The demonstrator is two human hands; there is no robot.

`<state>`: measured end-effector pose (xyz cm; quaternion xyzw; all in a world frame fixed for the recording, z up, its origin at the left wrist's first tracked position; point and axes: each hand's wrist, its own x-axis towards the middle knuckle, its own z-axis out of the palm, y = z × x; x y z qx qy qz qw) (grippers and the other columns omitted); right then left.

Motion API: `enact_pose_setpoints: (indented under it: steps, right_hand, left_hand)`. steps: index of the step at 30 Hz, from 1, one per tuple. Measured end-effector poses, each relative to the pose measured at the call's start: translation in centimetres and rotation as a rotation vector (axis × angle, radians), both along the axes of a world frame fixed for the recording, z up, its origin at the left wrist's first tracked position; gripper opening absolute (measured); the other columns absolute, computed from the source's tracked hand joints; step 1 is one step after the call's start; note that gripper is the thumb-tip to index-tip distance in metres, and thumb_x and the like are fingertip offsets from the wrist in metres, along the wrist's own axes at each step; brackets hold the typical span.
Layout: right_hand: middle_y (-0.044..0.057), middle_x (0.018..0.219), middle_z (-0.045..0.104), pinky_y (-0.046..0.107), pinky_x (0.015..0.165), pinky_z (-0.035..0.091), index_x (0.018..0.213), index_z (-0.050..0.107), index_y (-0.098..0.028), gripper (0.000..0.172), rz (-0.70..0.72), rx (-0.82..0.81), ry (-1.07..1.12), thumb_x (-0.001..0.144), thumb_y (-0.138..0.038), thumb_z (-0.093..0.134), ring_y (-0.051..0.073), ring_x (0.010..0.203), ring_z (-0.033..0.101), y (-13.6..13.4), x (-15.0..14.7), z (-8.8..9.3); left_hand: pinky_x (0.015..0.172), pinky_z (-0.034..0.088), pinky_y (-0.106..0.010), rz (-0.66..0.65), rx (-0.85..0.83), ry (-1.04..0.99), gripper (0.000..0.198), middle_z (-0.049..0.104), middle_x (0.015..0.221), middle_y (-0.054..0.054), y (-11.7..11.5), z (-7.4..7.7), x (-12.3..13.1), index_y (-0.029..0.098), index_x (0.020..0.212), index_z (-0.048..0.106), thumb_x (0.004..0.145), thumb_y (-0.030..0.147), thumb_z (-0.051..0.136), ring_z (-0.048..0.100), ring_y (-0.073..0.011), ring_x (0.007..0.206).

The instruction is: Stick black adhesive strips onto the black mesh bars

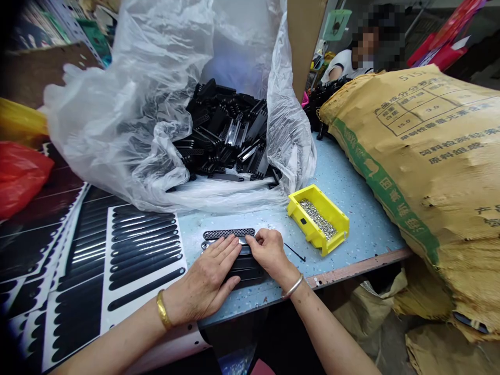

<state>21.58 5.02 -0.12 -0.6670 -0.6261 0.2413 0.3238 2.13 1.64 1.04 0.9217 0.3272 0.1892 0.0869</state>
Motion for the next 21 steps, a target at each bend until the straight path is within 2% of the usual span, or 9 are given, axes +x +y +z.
enact_pose_setpoints:
  steps: [5, 8, 12, 16, 21]
  right_hand:
    - [0.001, 0.042, 0.054, 0.025, 0.046, 0.030, 0.046, 0.056, -0.018, 0.036, 0.065, 0.057, -0.138, 0.080, -0.027, 0.054, 0.012, 0.043, 0.046, 0.3, 0.3, 0.0]
    - [0.003, 0.043, 0.056, 0.026, 0.047, 0.031, 0.045, 0.056, -0.018, 0.038, 0.087, 0.101, -0.189, 0.081, -0.030, 0.053, 0.013, 0.043, 0.046, 0.1, 0.5, -0.2]
    - [0.003, 0.044, 0.056, 0.025, 0.047, 0.032, 0.048, 0.058, -0.018, 0.039, 0.091, 0.156, -0.144, 0.083, -0.034, 0.052, 0.012, 0.042, 0.046, -0.3, 0.7, -0.6]
    - [0.002, 0.042, 0.053, 0.025, 0.046, 0.031, 0.047, 0.057, -0.017, 0.041, 0.082, 0.182, -0.117, 0.083, -0.036, 0.051, 0.011, 0.041, 0.045, -0.4, 0.7, -0.8]
    - [0.002, 0.044, 0.055, 0.025, 0.047, 0.032, 0.047, 0.057, -0.018, 0.041, 0.108, 0.182, -0.144, 0.083, -0.037, 0.051, 0.012, 0.043, 0.046, -0.4, 0.5, -0.7]
  left_hand:
    - [0.114, 0.035, -0.052, -0.009, -0.068, -0.062, 0.058, 0.046, 0.145, -0.023, 0.2, 0.7, -0.2, 0.006, 0.141, 0.041, 0.091, 0.034, 0.050, 0.036, -0.0307, 0.140]
    - [0.114, 0.034, -0.051, -0.002, -0.117, -0.081, 0.063, 0.045, 0.145, -0.025, -0.1, 1.5, 0.9, 0.003, 0.141, 0.040, 0.090, 0.038, 0.052, 0.035, -0.0314, 0.141]
    - [0.115, 0.034, -0.047, -0.011, -0.139, -0.056, 0.069, 0.044, 0.145, -0.027, -0.4, 2.1, 2.0, -0.001, 0.141, 0.037, 0.090, 0.043, 0.051, 0.037, -0.0317, 0.140]
    - [0.111, 0.039, -0.050, 0.109, -0.107, -0.023, 0.062, 0.050, 0.141, -0.026, -1.0, 1.9, -0.2, 0.002, 0.138, 0.042, 0.092, 0.043, 0.049, 0.044, -0.0325, 0.135]
    - [0.108, 0.044, -0.046, 0.198, -0.071, -0.020, 0.054, 0.053, 0.139, -0.021, -2.2, 1.9, -4.0, 0.007, 0.138, 0.045, 0.093, 0.035, 0.049, 0.049, -0.0289, 0.132]
